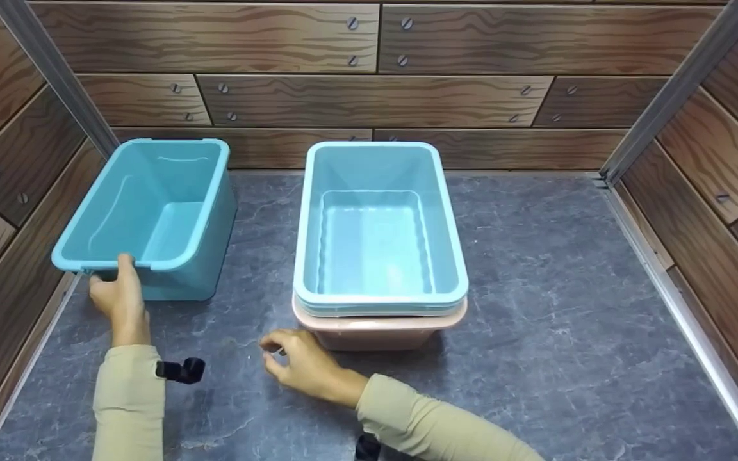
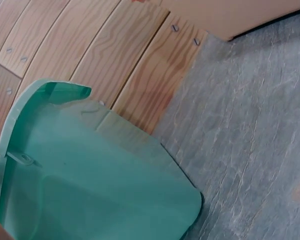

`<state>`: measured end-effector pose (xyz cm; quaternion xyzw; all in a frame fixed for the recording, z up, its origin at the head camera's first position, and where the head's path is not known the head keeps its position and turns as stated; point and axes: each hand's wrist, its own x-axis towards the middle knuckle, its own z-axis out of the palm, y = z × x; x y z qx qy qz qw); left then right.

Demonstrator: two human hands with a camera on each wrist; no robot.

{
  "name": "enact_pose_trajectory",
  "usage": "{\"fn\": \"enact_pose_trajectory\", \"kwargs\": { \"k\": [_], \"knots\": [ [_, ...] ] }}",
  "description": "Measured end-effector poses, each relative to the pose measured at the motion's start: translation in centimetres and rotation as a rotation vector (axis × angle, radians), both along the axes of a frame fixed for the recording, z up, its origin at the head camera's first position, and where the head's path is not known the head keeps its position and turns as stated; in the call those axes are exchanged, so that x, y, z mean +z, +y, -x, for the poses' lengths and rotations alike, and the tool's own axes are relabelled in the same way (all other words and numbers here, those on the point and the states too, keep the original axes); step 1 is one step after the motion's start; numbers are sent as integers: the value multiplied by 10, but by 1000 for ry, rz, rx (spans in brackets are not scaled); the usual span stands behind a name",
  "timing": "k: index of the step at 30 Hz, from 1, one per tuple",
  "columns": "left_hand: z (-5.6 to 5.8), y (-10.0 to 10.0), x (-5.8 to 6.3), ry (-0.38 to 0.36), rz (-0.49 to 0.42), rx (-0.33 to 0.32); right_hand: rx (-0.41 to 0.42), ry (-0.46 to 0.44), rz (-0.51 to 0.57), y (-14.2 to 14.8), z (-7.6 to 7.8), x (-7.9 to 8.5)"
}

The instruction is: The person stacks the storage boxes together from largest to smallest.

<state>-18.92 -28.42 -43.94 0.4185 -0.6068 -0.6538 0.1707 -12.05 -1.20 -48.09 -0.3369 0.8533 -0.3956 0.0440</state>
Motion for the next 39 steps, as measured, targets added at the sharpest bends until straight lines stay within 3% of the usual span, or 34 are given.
{"fn": "enact_pose_trajectory", "kwargs": {
  "k": [8, 15, 21, 28, 39],
  "knots": [
    [0, -7, -6, 74, -44, 69, -10, -18, -6, 1, 0, 0],
    [3, -20, -14, 194, -64, 149, -6, -30, -6, 1, 0, 0],
    [5, -29, -23, 311, -55, 163, 5, -22, -1, 1, -1, -1],
    [7, -36, -32, 320, 13, 177, 2, -13, 9, -1, -2, -5],
    [5, -33, -33, 331, 47, 174, 2, -25, 5, -1, 0, -8]
  ]
}}
